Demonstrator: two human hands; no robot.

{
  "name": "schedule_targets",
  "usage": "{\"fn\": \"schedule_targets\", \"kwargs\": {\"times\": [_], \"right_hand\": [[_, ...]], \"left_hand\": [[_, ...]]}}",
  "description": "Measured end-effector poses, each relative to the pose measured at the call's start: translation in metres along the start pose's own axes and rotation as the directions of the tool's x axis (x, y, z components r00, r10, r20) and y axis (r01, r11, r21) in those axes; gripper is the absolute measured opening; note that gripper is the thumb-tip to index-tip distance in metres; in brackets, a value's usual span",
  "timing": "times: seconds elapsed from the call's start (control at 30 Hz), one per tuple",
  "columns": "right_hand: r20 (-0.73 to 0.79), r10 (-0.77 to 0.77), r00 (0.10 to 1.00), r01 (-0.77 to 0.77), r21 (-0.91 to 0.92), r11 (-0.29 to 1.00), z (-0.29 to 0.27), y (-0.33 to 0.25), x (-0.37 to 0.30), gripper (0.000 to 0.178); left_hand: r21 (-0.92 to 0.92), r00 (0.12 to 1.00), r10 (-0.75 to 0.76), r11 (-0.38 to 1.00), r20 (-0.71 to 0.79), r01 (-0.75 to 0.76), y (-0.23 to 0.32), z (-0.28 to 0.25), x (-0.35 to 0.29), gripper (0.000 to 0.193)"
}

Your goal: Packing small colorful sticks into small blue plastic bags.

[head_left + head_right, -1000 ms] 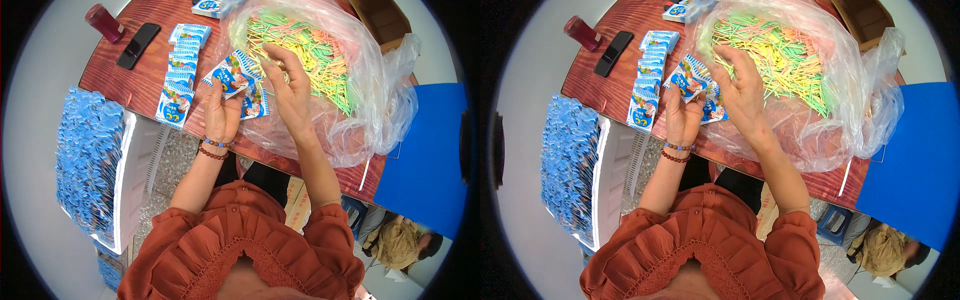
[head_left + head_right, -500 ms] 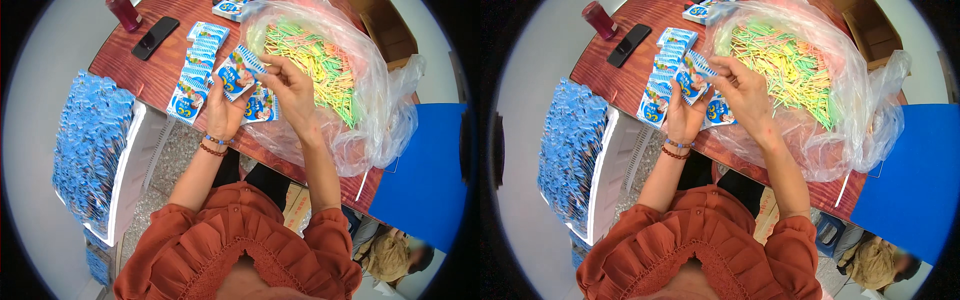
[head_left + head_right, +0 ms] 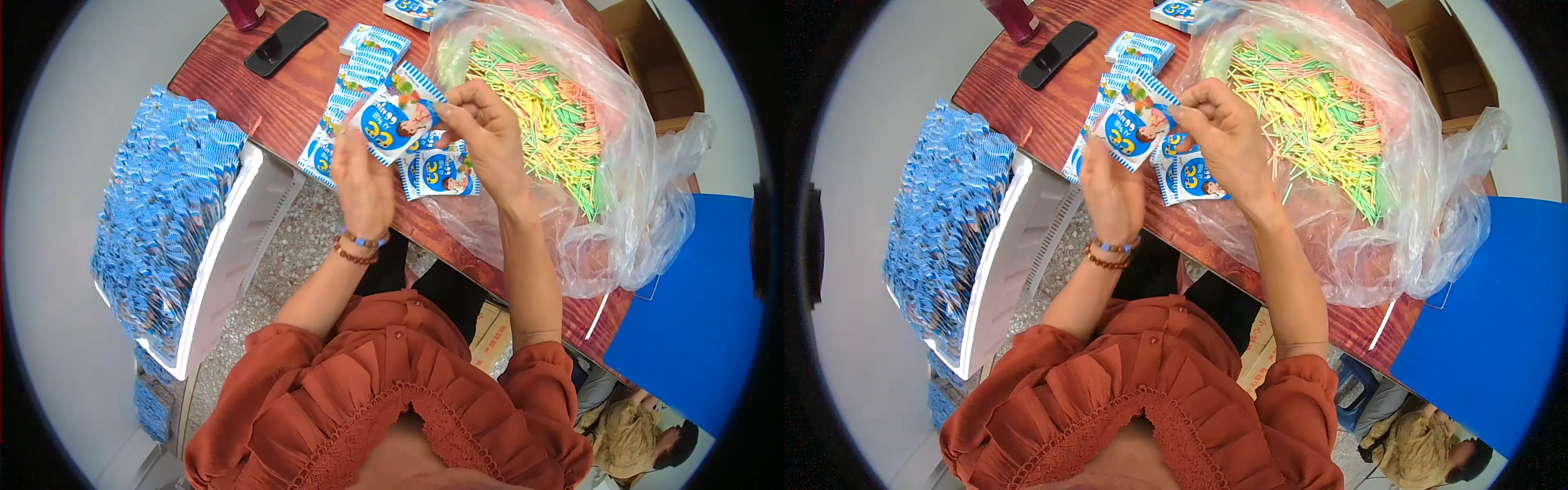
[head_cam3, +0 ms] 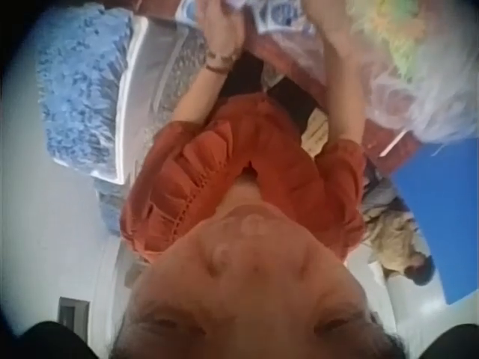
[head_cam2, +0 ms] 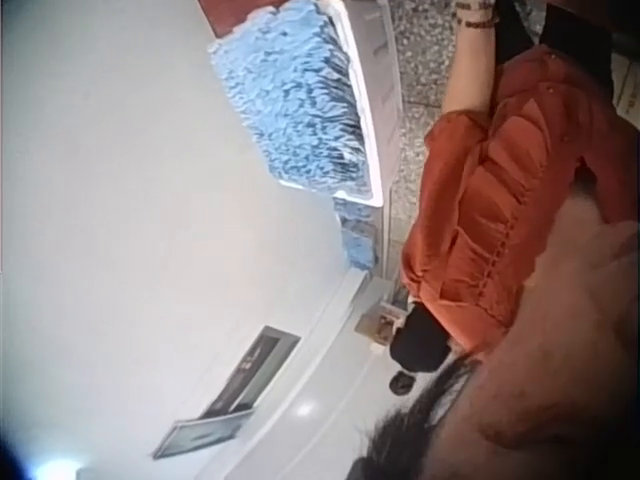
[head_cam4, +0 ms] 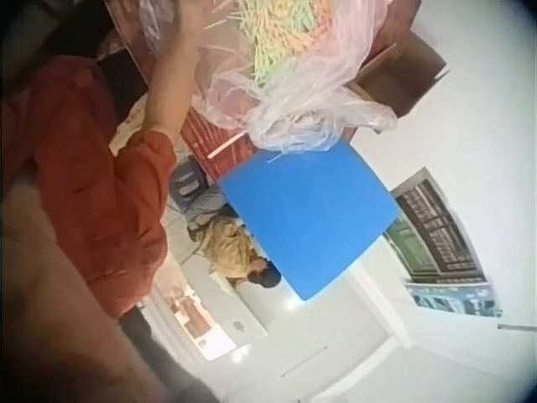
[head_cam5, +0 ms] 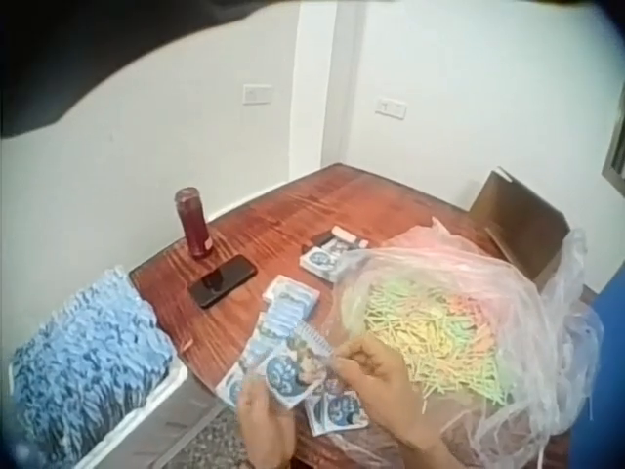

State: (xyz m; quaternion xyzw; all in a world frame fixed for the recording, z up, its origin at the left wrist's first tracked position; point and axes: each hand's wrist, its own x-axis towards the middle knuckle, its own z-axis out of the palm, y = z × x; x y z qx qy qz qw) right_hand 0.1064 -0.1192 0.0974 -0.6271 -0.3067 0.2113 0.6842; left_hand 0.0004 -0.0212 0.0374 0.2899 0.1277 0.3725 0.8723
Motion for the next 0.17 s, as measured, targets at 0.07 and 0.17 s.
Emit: {"fn": "schedule_targets", "kwargs": {"times": [0.07, 0.17], "right_hand": [[0.072, 0.018, 0.997, -0.021, 0.041, 0.999, 0.012, 0.015, 0.003, 0.007], [0.182, 0.133, 0.974, -0.139, 0.025, 0.990, 0.037, 0.046, 0.010, 0.007]], "left_hand": [[0.284, 0.978, 0.203, 0.941, -0.039, -0.184, 0.010, -0.026, -0.003, 0.038], [0.759, 0.843, 0.495, 0.460, 0.211, -0.461, 0.035, -0.067, -0.007, 0.069]]}}
